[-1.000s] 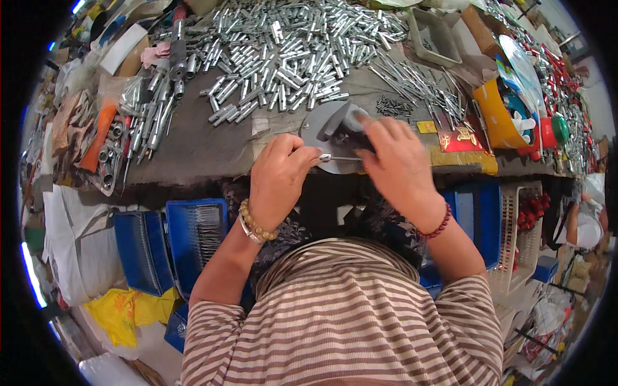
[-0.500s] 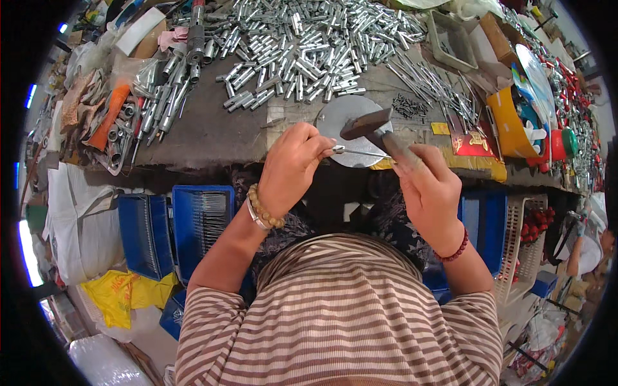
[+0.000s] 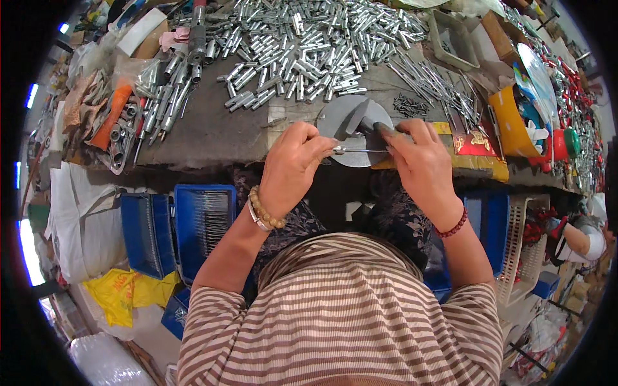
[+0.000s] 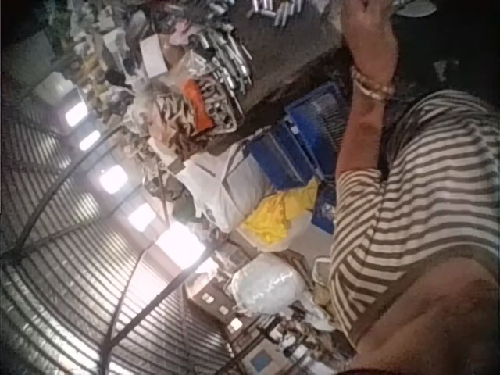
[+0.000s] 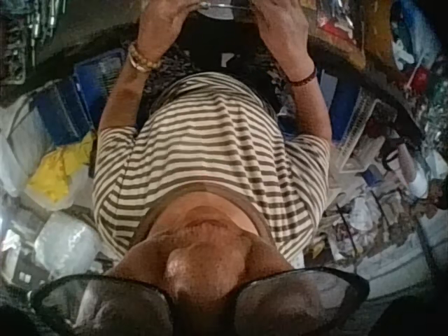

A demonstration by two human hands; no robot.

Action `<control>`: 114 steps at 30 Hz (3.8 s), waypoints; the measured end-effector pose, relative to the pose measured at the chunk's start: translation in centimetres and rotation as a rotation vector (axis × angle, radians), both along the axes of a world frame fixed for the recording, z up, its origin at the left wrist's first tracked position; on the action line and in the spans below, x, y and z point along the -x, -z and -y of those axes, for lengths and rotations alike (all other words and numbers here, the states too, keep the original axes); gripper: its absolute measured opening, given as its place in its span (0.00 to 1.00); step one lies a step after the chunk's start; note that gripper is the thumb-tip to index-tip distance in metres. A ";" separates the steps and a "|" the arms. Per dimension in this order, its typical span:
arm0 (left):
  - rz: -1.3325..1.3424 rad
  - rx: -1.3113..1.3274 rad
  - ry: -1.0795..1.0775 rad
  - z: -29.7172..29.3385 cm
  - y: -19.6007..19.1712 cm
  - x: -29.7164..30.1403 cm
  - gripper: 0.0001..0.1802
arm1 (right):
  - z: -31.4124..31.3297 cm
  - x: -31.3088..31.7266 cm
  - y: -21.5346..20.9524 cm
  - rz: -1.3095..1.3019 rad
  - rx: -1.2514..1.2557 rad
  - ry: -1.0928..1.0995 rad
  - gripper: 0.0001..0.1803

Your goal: Assembling and inspecting small metal hardware components at a workbench.

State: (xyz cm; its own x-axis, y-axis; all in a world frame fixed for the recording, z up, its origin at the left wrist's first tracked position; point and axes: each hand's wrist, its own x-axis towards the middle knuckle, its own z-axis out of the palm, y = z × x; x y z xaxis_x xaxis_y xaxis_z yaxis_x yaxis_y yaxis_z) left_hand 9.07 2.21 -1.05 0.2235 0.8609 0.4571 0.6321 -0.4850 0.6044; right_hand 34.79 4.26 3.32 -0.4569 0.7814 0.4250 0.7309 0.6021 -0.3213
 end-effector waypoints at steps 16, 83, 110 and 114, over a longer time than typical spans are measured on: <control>0.030 -0.056 0.049 -0.7 0.3 0.5 0.11 | 3.2 -0.4 -0.8 -0.030 0.094 -0.014 0.20; 0.862 0.451 -1.030 18.7 10.1 15.0 0.27 | 6.5 6.9 5.2 -0.516 1.322 -0.127 0.21; -0.388 1.265 -1.336 34.0 31.0 32.0 0.16 | 6.2 6.8 10.0 -0.543 1.476 -0.155 0.17; -0.348 1.157 -1.393 26.5 22.4 29.9 0.16 | 6.4 6.3 10.4 -0.546 1.415 -0.181 0.17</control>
